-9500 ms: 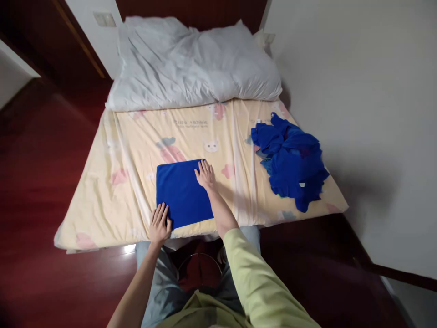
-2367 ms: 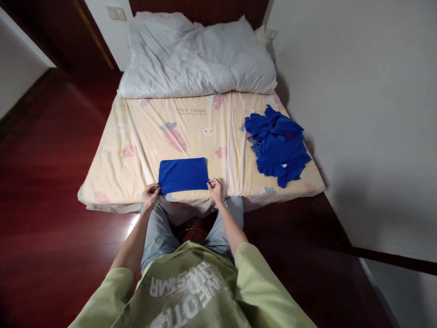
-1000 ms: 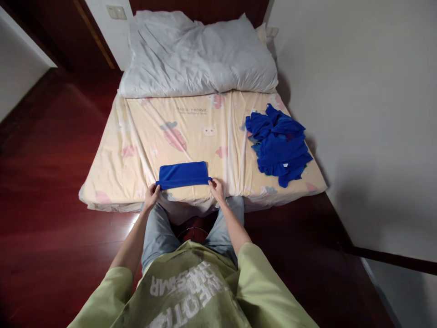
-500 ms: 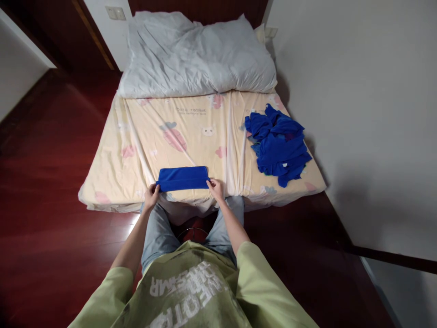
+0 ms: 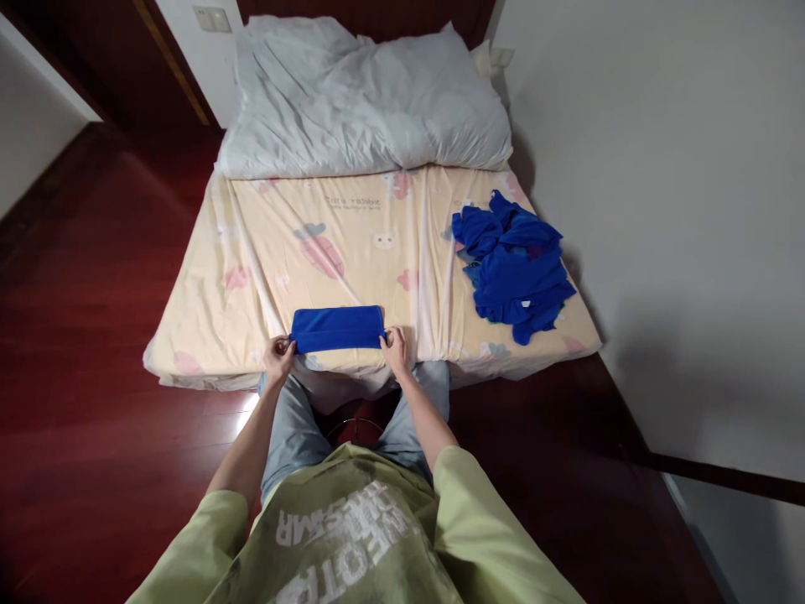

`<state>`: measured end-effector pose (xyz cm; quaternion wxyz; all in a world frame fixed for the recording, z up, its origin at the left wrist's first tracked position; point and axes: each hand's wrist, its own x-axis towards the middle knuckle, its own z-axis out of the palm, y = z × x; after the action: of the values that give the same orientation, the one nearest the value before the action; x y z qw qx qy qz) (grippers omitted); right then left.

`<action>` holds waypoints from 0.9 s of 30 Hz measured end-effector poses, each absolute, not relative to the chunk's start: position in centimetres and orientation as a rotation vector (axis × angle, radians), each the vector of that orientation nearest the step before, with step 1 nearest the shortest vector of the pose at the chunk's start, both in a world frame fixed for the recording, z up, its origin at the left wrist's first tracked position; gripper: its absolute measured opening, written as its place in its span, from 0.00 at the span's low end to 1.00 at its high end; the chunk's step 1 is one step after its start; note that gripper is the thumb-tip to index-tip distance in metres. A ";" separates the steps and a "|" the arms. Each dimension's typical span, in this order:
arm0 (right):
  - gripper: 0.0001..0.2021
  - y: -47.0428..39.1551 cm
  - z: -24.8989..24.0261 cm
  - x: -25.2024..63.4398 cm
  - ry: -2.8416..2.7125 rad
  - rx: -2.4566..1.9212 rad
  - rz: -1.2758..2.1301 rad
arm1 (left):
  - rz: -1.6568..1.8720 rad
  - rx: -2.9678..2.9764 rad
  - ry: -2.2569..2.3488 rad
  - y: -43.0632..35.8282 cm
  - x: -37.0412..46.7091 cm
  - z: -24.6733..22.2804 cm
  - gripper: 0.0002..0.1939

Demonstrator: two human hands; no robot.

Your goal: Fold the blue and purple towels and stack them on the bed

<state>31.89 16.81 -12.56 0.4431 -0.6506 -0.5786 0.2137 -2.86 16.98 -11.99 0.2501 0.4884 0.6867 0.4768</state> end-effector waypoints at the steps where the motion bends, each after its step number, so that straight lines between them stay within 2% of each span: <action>1: 0.10 16.7 -12.3 31.8 -1.494 -1.587 0.525 | 1.320 1.343 1.844 17.0 -2.9 -12.0 0.14; 10: 0.19 16.5 -11.0 32.5 -1.690 -1.390 0.697 | 1.269 1.418 1.785 16.7 -2.6 -11.7 0.09; 18: 0.30 16.6 -11.4 33.4 -1.770 -1.380 0.800 | 1.133 1.582 1.673 16.9 -3.4 -11.6 0.12; 23: 0.23 17.0 -11.9 33.0 -1.659 -1.368 0.791 | 1.047 1.725 1.583 16.6 -3.8 -10.9 0.26; 27: 0.20 17.3 -11.8 33.1 -1.561 -1.404 0.882 | 1.095 1.632 1.648 16.6 -3.6 -10.7 0.20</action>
<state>33.11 17.28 -11.84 0.4187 -0.5600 -0.6225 0.3516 -3.58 16.63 -10.73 0.2845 0.6099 0.6161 0.4092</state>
